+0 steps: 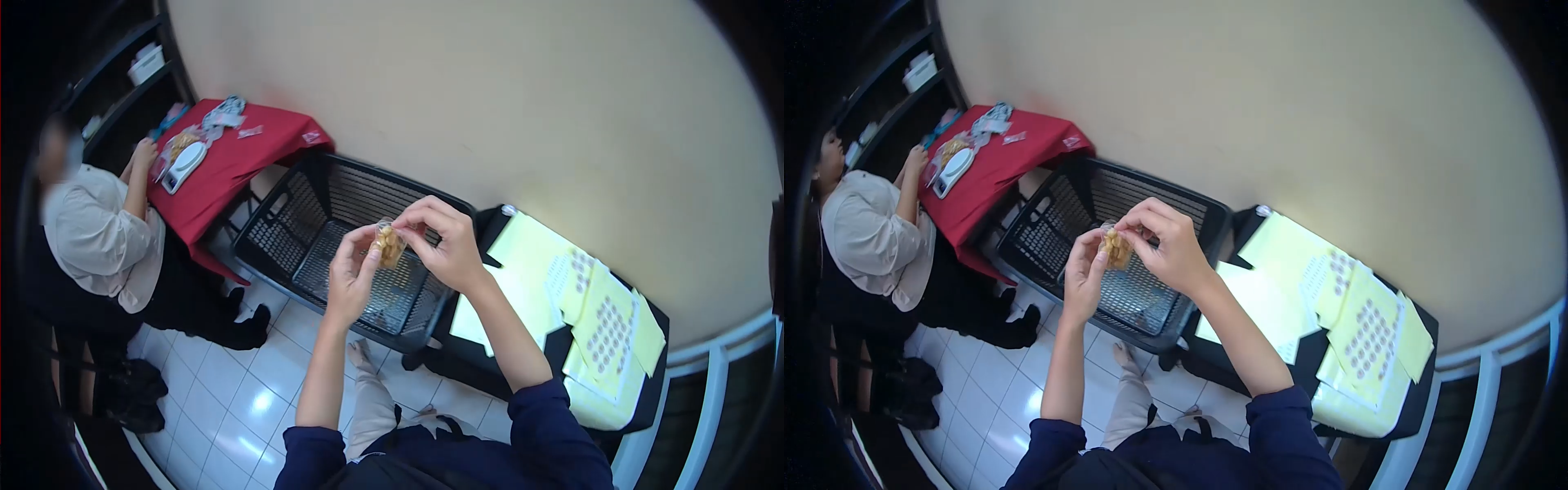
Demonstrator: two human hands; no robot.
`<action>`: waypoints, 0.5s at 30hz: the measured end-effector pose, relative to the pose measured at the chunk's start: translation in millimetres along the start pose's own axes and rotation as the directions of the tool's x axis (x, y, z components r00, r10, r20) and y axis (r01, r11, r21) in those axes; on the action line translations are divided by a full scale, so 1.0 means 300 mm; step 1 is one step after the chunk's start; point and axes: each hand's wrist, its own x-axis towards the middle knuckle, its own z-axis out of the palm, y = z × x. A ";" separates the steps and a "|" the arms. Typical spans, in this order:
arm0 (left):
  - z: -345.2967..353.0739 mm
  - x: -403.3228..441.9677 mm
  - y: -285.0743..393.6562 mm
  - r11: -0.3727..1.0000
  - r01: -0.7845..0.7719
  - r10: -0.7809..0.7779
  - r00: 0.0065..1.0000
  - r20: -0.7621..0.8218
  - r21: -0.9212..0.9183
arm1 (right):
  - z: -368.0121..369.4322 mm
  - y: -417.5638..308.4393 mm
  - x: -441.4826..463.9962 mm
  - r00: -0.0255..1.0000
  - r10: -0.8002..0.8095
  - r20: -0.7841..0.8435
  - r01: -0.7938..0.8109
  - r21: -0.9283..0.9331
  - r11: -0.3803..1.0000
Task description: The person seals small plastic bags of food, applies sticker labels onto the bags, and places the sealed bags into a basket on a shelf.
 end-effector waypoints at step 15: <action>0.381 -0.029 0.082 0.958 0.091 0.005 0.942 0.335 -0.271 | -0.415 -0.178 -0.175 0.968 -0.066 -0.242 -0.014 -0.315 0.949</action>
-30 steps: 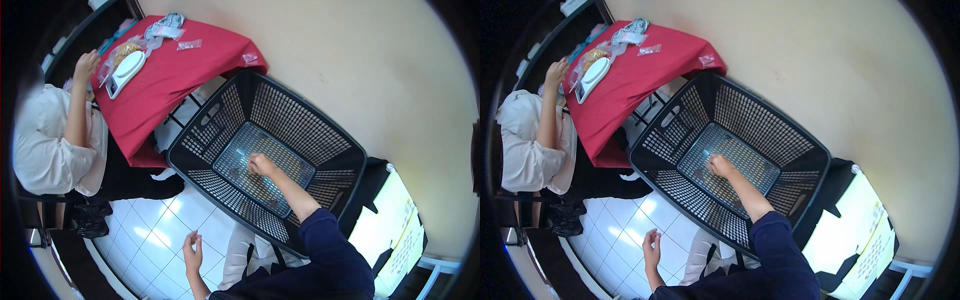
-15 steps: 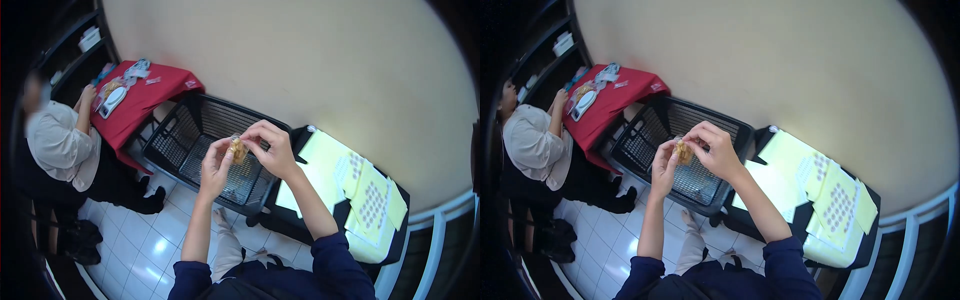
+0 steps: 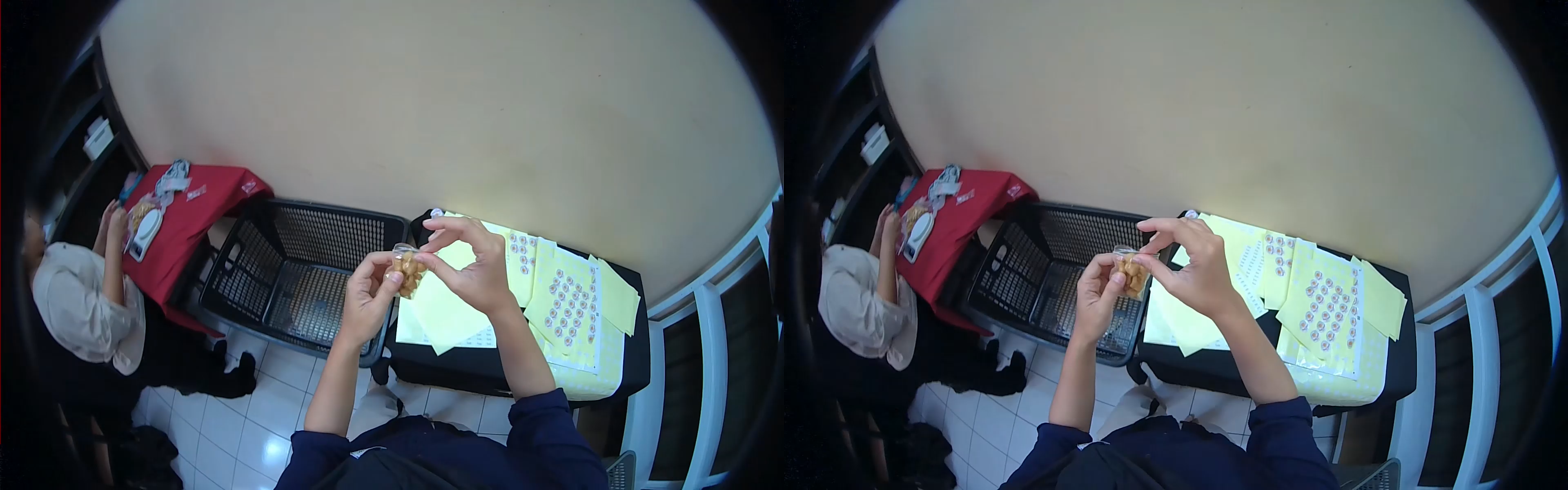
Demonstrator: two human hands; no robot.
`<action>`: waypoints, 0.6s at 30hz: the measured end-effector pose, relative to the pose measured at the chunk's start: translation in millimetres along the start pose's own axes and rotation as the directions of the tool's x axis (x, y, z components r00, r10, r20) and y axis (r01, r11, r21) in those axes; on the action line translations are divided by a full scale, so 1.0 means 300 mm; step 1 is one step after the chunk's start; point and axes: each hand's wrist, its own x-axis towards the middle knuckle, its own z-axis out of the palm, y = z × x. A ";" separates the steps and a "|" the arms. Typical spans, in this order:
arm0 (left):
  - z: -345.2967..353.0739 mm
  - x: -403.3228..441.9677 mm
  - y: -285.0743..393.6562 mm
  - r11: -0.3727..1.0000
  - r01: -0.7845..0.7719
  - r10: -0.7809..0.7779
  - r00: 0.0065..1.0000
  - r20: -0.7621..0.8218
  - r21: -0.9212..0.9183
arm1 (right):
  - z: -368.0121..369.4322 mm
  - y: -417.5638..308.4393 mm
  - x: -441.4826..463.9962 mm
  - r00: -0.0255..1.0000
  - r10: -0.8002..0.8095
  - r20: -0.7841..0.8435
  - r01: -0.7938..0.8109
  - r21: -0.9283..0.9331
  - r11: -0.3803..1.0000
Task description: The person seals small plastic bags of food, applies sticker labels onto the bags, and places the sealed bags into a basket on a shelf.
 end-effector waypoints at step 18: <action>0.105 0.246 -0.068 0.996 -0.068 0.077 0.984 0.158 -0.058 | -0.049 0.079 -0.044 0.880 0.400 -0.255 -0.366 0.171 0.915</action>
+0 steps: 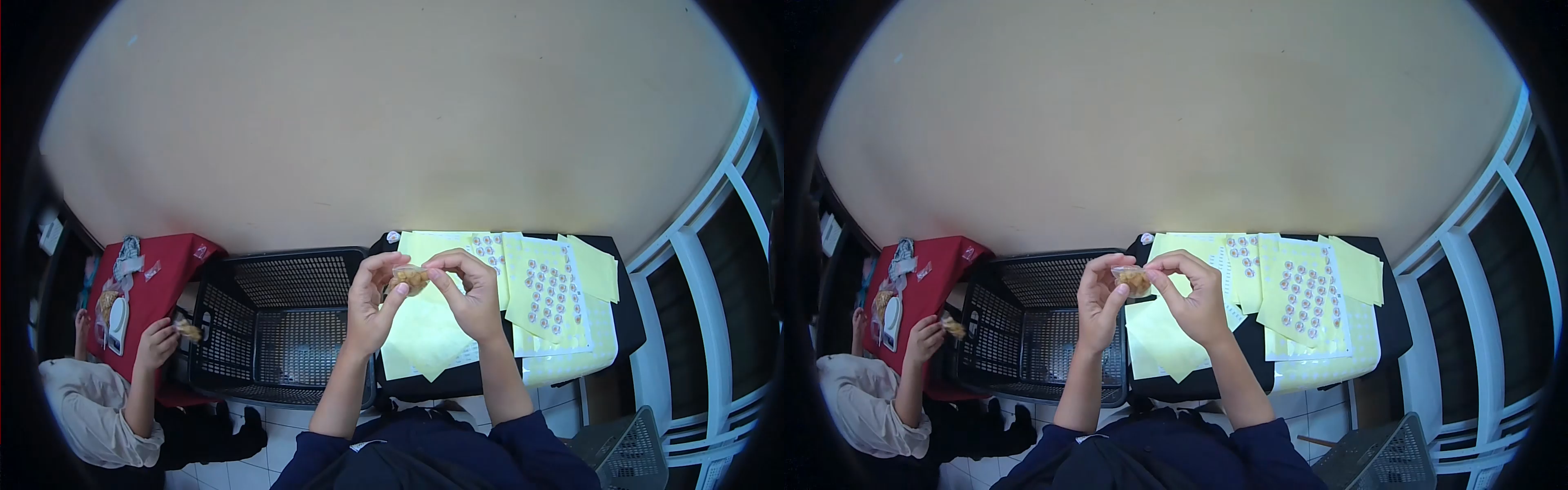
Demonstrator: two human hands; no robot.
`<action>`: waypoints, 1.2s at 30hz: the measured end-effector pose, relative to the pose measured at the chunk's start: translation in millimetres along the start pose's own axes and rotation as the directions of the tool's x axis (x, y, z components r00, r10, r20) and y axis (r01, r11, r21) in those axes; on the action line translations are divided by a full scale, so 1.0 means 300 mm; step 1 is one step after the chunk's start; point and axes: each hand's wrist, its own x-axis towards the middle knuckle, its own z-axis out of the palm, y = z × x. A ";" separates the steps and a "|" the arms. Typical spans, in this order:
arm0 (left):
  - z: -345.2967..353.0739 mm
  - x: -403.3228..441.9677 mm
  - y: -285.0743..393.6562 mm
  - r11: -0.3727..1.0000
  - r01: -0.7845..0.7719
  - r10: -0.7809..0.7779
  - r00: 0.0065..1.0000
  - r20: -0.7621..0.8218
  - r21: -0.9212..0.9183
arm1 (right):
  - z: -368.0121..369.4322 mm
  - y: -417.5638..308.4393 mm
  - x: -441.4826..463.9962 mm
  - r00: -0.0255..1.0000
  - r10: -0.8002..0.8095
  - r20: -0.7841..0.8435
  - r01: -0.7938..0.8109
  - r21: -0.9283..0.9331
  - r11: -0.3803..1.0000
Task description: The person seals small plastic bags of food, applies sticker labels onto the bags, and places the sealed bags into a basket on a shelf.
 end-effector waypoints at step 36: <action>0.107 -0.038 -0.058 0.986 -0.032 0.053 0.991 -0.125 0.165 | -0.110 0.018 -0.048 1.000 -0.010 0.018 0.011 -0.078 0.997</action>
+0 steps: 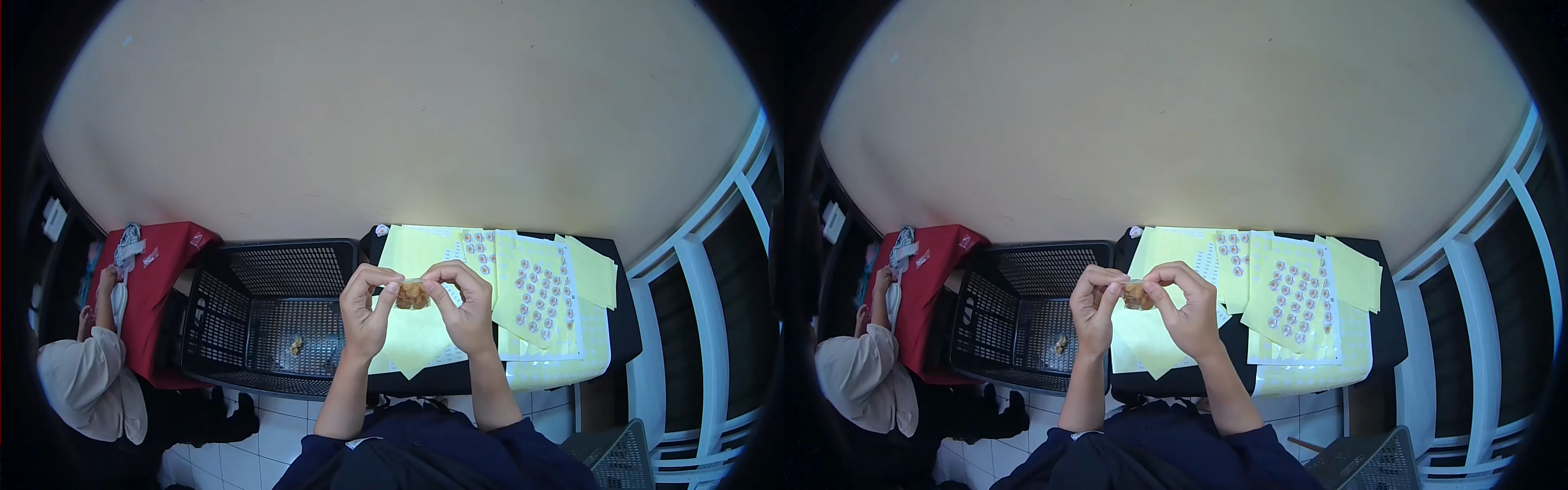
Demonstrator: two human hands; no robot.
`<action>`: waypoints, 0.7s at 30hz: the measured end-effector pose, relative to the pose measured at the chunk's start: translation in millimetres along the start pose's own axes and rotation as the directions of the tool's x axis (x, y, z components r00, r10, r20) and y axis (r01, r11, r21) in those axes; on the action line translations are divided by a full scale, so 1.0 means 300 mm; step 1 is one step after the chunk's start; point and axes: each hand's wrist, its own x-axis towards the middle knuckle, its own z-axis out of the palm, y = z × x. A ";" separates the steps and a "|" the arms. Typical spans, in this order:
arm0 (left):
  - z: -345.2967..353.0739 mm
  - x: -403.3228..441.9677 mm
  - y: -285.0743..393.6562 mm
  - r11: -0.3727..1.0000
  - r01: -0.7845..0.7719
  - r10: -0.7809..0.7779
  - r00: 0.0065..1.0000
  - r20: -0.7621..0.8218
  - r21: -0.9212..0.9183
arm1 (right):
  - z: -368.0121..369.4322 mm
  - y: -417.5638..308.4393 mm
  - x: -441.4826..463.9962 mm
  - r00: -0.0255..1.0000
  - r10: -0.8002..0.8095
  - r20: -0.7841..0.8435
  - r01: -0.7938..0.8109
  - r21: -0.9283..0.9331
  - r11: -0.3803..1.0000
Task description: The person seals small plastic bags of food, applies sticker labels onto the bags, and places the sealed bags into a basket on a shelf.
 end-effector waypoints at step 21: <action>0.010 0.001 0.065 0.939 -0.134 0.079 0.980 0.180 0.316 | -0.030 -0.014 -0.053 0.999 -0.042 0.031 0.046 -0.148 0.988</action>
